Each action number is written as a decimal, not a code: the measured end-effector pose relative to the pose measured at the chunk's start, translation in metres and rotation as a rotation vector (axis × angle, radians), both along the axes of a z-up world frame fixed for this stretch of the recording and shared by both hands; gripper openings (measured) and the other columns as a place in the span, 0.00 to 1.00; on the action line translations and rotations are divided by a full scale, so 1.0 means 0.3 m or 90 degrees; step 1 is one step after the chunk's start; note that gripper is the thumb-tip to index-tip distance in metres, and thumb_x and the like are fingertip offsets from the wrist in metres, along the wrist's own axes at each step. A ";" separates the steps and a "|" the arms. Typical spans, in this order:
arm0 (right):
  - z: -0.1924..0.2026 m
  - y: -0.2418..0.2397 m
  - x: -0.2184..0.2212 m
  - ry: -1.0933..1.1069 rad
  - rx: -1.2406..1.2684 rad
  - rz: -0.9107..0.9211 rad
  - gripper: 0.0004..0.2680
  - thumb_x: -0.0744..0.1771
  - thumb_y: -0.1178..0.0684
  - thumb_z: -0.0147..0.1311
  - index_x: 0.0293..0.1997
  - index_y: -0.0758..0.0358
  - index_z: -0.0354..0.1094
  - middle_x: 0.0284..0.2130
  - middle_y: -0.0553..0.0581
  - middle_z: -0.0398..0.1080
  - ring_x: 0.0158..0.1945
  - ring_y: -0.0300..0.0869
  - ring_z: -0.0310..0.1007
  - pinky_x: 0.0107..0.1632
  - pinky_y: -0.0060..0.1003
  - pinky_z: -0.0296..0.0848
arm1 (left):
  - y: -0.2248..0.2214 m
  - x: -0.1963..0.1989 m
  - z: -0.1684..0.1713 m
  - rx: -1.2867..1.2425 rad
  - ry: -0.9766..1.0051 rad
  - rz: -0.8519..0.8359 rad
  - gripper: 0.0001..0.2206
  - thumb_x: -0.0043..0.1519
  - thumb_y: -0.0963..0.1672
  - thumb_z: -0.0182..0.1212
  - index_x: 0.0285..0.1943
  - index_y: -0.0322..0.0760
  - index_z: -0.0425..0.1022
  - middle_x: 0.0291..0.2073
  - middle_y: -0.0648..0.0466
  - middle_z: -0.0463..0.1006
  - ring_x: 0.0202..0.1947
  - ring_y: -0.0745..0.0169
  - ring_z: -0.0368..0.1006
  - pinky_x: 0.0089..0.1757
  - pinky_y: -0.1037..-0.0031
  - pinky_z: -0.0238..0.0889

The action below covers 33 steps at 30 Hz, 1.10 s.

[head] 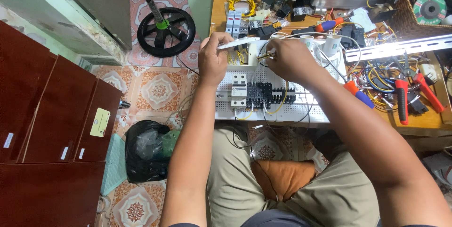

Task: Connecting various electrical components like switches and breakers on a test board using wires and a screwdriver.

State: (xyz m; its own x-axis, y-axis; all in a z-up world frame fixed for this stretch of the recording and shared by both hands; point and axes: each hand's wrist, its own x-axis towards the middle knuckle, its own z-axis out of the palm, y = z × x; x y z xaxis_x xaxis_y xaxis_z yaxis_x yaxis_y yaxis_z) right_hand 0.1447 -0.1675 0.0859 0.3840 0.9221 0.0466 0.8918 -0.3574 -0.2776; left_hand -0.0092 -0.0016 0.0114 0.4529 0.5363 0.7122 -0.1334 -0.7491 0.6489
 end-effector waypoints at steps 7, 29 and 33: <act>0.019 -0.014 0.003 -0.108 -0.003 0.026 0.06 0.66 0.57 0.56 0.39 0.66 0.79 0.25 0.63 0.76 0.30 0.52 0.79 0.33 0.42 0.76 | 0.017 -0.010 -0.013 0.003 -0.005 -0.028 0.06 0.68 0.44 0.57 0.38 0.48 0.67 0.37 0.60 0.83 0.44 0.51 0.81 0.57 0.57 0.61; 0.050 -0.074 0.029 0.057 0.084 0.017 0.07 0.63 0.59 0.63 0.41 0.68 0.75 0.28 0.63 0.74 0.35 0.54 0.77 0.38 0.44 0.73 | -0.021 -0.020 0.019 -0.097 0.020 -0.142 0.05 0.66 0.39 0.60 0.40 0.45 0.70 0.41 0.54 0.84 0.51 0.51 0.79 0.58 0.53 0.62; 0.090 -0.053 -0.038 0.062 0.236 0.138 0.10 0.67 0.59 0.61 0.52 0.72 0.72 0.42 0.70 0.74 0.47 0.61 0.75 0.50 0.53 0.71 | -0.014 -0.010 -0.005 -0.135 -0.001 -0.166 0.05 0.67 0.40 0.58 0.39 0.44 0.70 0.41 0.52 0.85 0.51 0.53 0.79 0.58 0.56 0.63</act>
State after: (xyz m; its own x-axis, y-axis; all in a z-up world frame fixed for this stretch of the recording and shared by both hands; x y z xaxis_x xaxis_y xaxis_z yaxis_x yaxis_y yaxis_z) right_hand 0.1333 -0.1833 0.1129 0.2027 0.9093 0.3634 0.8987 -0.0254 -0.4379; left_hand -0.0124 -0.0056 0.0100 0.5938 0.5384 0.5979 -0.3043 -0.5376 0.7864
